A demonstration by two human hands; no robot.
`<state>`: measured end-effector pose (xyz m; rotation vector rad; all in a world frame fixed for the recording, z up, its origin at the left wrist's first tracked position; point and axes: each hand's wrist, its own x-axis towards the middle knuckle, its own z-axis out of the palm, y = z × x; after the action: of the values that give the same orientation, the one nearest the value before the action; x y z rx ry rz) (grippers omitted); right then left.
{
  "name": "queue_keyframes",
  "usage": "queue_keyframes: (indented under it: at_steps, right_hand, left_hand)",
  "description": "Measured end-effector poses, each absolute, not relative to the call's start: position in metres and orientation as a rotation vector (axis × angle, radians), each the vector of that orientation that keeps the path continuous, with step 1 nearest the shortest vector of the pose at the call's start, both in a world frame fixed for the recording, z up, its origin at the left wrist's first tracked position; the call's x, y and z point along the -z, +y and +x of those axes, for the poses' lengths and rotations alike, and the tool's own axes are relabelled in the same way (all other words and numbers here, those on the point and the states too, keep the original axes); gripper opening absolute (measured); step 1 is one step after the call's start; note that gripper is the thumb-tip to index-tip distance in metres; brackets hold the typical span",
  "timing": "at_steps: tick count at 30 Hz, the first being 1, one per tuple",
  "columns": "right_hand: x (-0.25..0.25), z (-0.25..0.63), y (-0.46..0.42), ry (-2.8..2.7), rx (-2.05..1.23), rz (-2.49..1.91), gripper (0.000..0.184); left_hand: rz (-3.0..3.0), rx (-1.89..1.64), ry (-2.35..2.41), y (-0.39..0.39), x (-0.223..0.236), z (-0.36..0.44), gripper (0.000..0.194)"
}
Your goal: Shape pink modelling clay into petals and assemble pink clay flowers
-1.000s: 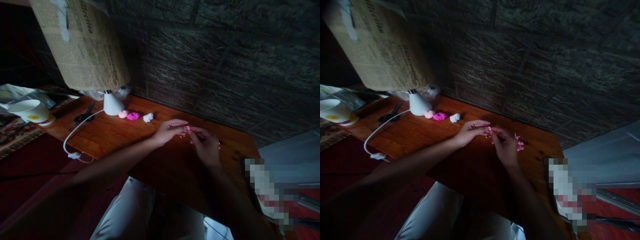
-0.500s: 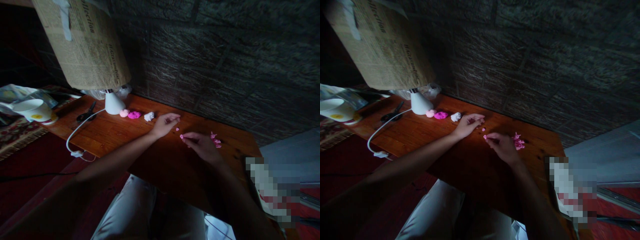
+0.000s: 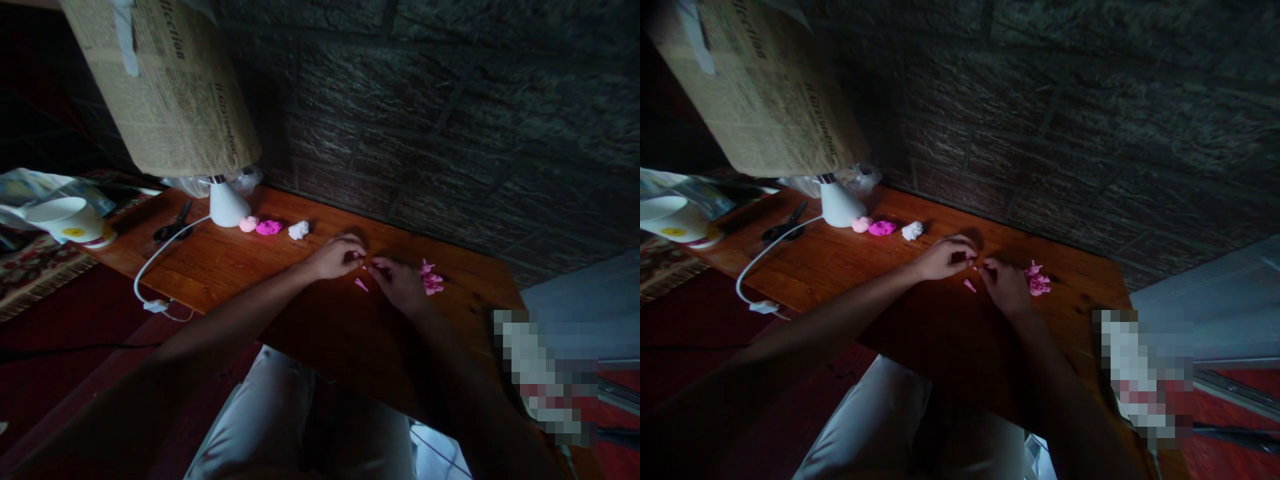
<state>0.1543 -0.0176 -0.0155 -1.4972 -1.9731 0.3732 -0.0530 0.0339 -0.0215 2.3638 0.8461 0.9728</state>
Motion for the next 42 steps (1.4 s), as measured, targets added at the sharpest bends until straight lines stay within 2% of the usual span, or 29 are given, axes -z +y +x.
queue_keyframes:
  at_steps: [5,8,10,15,21,26,33,42]
  right_hand:
    - [0.016,0.154,-0.013,-2.013,-0.351,-1.48,0.015]
    - [0.013,0.155,-0.015,-1.932,-0.448,-1.48,0.015]
    - [0.011,0.155,-0.016,-1.827,-0.592,-1.479,0.016]
    - [0.005,0.15,-0.02,-1.387,-1.114,-1.42,0.035]
    - [-0.001,0.142,-0.021,-1.019,-1.429,-1.225,0.025]
    - [0.003,0.148,-0.016,-1.061,-1.467,-1.177,0.023]
    - [0.003,0.15,-0.019,-1.054,-1.397,-1.242,0.039]
    - [0.005,0.151,-0.019,-1.015,-1.41,-1.207,0.044]
  left_hand:
    - [2.43,-0.876,0.792,0.031,0.022,-0.051,0.009]
    - [2.403,-0.899,0.779,0.03,0.023,-0.048,0.007]
    - [2.357,-0.954,0.756,0.03,0.023,-0.046,0.008]
    - [2.179,-1.138,0.685,0.029,0.022,-0.042,0.01]
    - [1.982,-1.234,0.615,0.022,0.015,-0.038,0.011]
    - [1.958,-1.281,0.613,0.019,0.013,-0.036,0.015]
    - [2.077,-1.294,0.585,0.022,0.014,-0.039,0.009]
    - [2.109,-1.23,0.606,0.017,0.012,-0.038,0.012]
